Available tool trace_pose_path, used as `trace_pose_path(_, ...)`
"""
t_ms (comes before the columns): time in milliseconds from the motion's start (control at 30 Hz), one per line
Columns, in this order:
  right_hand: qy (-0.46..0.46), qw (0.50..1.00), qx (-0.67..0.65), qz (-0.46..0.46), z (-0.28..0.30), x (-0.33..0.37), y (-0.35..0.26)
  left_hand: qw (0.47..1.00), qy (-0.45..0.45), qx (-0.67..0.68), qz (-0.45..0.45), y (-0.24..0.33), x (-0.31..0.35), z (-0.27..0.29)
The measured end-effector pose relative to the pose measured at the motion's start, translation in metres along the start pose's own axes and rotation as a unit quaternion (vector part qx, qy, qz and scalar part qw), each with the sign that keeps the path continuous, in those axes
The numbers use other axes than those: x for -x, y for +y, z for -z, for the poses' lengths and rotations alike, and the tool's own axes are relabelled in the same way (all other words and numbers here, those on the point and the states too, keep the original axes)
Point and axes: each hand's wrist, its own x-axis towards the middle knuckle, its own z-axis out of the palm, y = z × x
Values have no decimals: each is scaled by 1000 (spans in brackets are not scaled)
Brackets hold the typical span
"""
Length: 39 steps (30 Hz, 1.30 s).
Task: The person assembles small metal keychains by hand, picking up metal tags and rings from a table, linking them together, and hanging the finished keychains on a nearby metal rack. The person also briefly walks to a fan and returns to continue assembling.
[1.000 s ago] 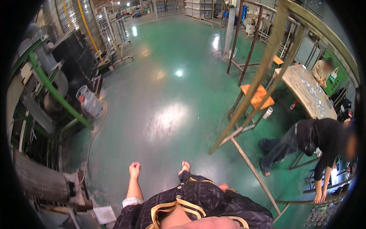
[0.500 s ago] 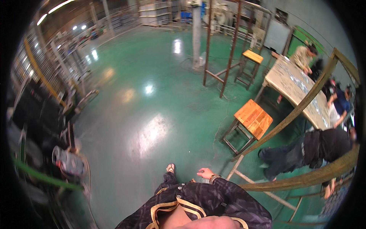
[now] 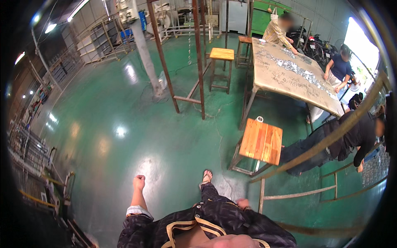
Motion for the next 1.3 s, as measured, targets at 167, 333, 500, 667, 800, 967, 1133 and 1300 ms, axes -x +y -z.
trace_pose_path(167, -66, 880, 424, 205, 25, -128, -48, 982, -167, 66, -54, 91, -76, -137)
trace_pose_path(333, 48, 996, -54, 60, 94, -199, -190, 949, -300, -42, -86, 186, -107, -208)
trace_pose_path(500, 60, 972, -224, 47, 181, -249, -384, 933, -322, -89, -132, 297, -208, -267)
trace_pose_path(667, 64, 952, -293, 59, 233, -330, -468, 909, -347, -112, -202, 452, -316, -358)
trace_pose_path(800, 127, 961, -239, 55, 287, -389, -508, 882, -379, -60, -272, 615, -380, -414)
trace_pose_path(967, 229, 944, -215, 96, 382, -435, -566, 831, -412, 73, -366, 818, -442, -506)
trace_pose_path(1133, 271, 898, -319, 138, 485, -472, -639, 770, -504, 154, -360, 997, -444, -563)
trace_pose_path(1300, 334, 884, -266, 191, 613, -538, -703, 727, -538, 150, -399, 1124, -454, -619)
